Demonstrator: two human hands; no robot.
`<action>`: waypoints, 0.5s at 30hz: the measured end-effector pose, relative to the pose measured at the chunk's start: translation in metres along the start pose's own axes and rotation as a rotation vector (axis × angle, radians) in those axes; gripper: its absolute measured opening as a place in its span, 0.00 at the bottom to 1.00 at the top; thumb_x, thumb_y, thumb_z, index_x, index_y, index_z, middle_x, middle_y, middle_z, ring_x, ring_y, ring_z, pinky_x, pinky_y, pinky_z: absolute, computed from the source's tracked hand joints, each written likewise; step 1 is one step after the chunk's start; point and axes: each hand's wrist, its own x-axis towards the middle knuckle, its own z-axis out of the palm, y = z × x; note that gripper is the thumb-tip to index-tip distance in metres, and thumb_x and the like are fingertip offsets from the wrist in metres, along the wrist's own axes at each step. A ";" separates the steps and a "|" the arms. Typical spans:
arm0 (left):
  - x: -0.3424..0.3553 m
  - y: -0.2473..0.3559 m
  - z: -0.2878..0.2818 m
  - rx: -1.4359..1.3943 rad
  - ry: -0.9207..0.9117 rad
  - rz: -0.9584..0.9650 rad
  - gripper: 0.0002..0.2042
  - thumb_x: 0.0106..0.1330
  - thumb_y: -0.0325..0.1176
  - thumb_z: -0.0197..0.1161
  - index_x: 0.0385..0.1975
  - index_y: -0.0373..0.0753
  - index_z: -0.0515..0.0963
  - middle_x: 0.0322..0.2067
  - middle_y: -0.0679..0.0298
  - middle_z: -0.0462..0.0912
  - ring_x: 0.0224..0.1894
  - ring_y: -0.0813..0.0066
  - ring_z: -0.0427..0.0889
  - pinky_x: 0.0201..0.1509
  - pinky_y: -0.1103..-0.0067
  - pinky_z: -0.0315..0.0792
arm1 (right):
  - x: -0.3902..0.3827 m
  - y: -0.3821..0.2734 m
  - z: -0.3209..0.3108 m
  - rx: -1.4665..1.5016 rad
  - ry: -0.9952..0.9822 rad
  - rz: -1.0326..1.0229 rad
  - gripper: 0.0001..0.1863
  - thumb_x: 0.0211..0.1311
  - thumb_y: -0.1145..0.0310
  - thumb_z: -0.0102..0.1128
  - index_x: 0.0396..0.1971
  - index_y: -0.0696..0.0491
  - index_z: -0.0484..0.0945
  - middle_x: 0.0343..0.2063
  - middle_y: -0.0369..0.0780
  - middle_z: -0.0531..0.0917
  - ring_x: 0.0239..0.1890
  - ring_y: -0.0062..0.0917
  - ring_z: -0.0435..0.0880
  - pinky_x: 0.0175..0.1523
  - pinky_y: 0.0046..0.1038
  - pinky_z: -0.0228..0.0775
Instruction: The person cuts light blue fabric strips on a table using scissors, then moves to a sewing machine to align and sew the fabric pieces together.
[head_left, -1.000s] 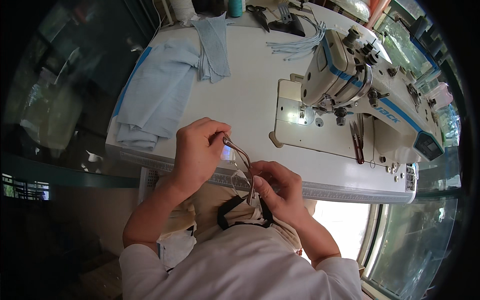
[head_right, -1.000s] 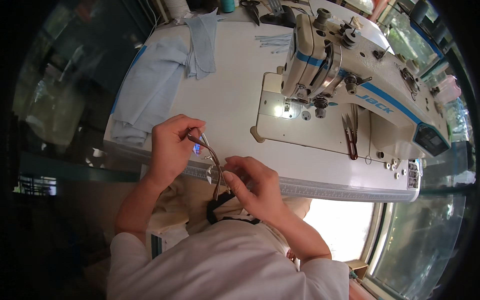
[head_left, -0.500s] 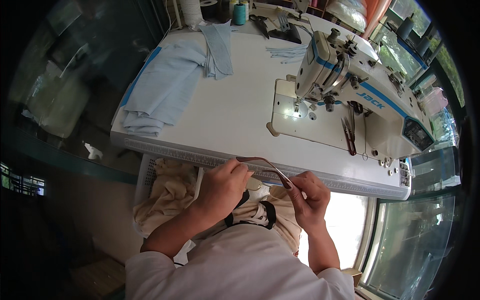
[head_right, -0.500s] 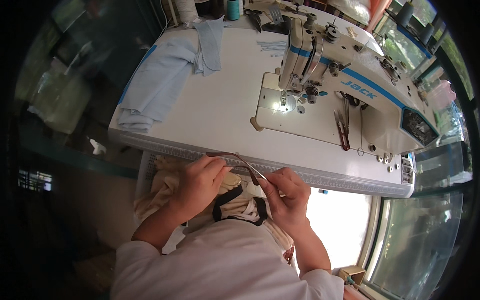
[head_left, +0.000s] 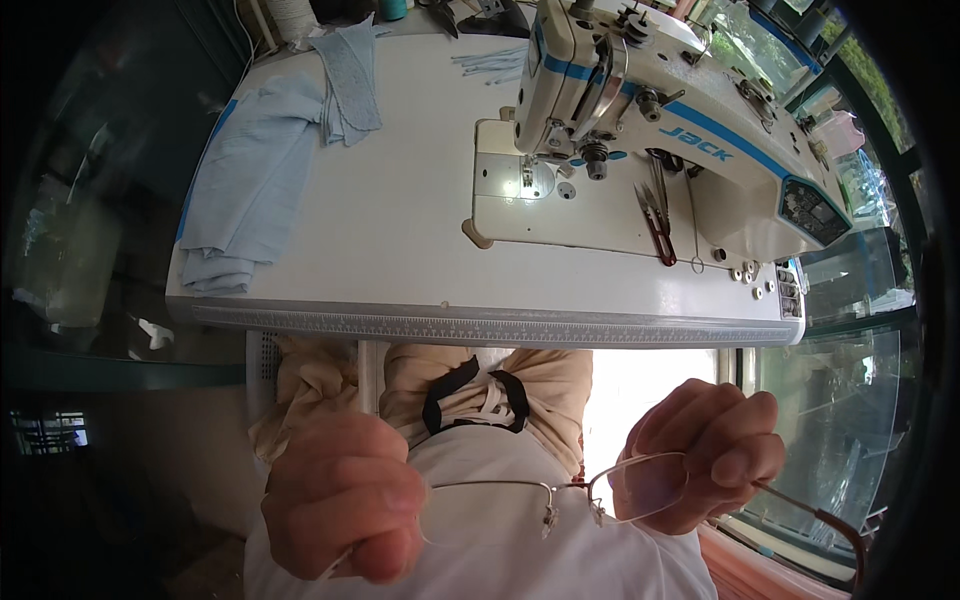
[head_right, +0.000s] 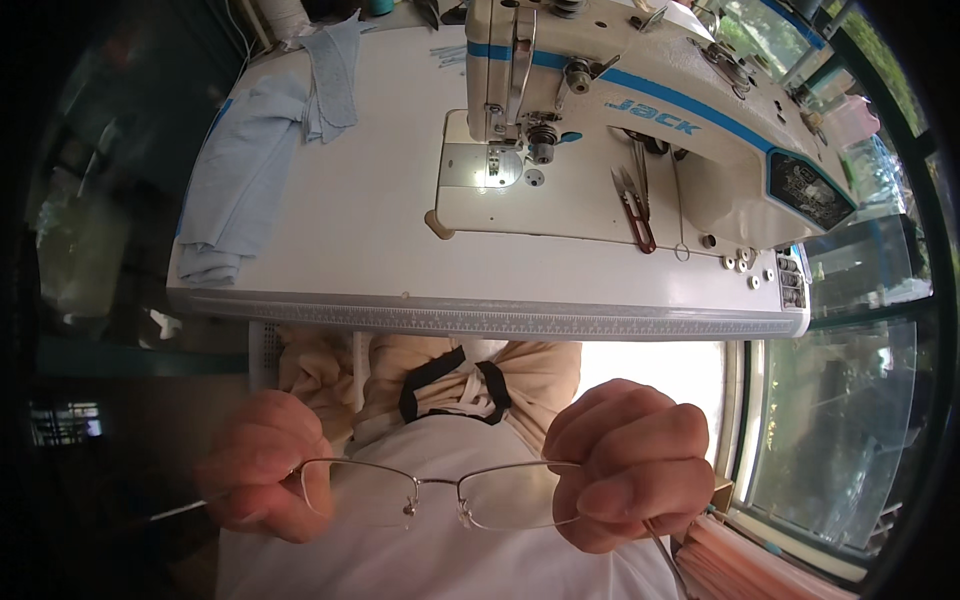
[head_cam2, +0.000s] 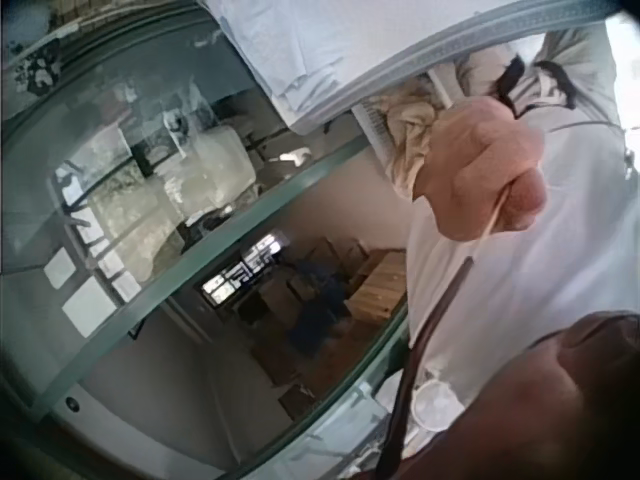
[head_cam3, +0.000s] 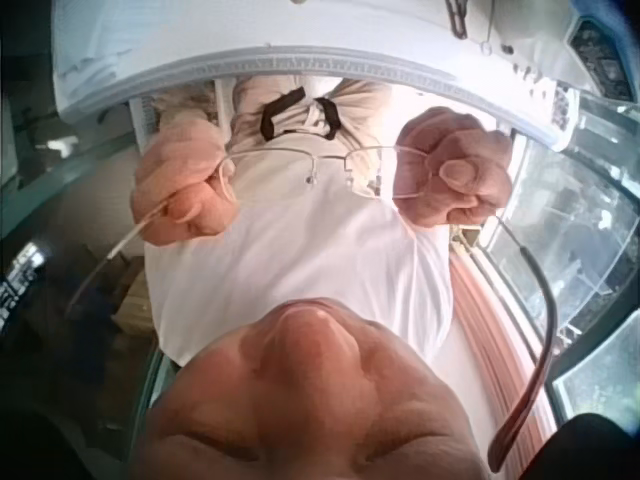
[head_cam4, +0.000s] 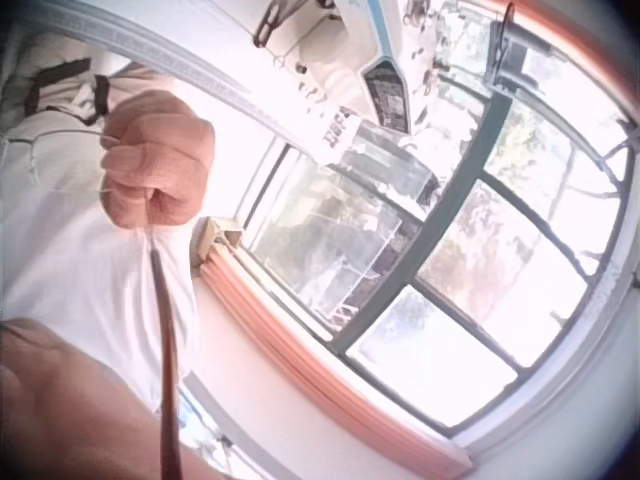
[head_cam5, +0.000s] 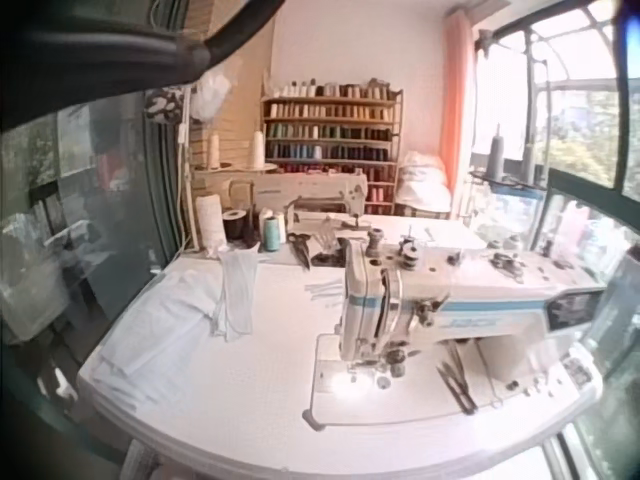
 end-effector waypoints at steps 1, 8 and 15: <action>0.006 0.003 0.001 -0.006 -0.015 0.066 0.13 0.71 0.35 0.51 0.24 0.37 0.70 0.15 0.69 0.69 0.12 0.79 0.65 0.17 0.83 0.63 | 0.005 0.001 0.004 0.060 0.025 -0.050 0.10 0.57 0.82 0.61 0.33 0.53 0.70 0.28 0.36 0.69 0.20 0.24 0.73 0.22 0.22 0.75; 0.025 0.021 -0.021 -0.112 -0.253 0.049 0.15 0.78 0.45 0.39 0.44 0.39 0.65 0.26 0.55 0.74 0.23 0.68 0.71 0.19 0.71 0.70 | 0.030 -0.007 0.022 0.137 0.104 -0.077 0.05 0.67 0.66 0.60 0.32 0.49 0.78 0.27 0.33 0.71 0.21 0.21 0.70 0.26 0.22 0.70; 0.045 0.033 -0.017 -0.006 -0.170 -0.042 0.17 0.78 0.42 0.37 0.59 0.41 0.62 0.25 0.61 0.70 0.20 0.70 0.69 0.19 0.75 0.70 | 0.056 -0.032 -0.023 0.157 -0.249 -0.017 0.10 0.68 0.60 0.52 0.41 0.42 0.82 0.35 0.31 0.75 0.33 0.23 0.76 0.35 0.22 0.72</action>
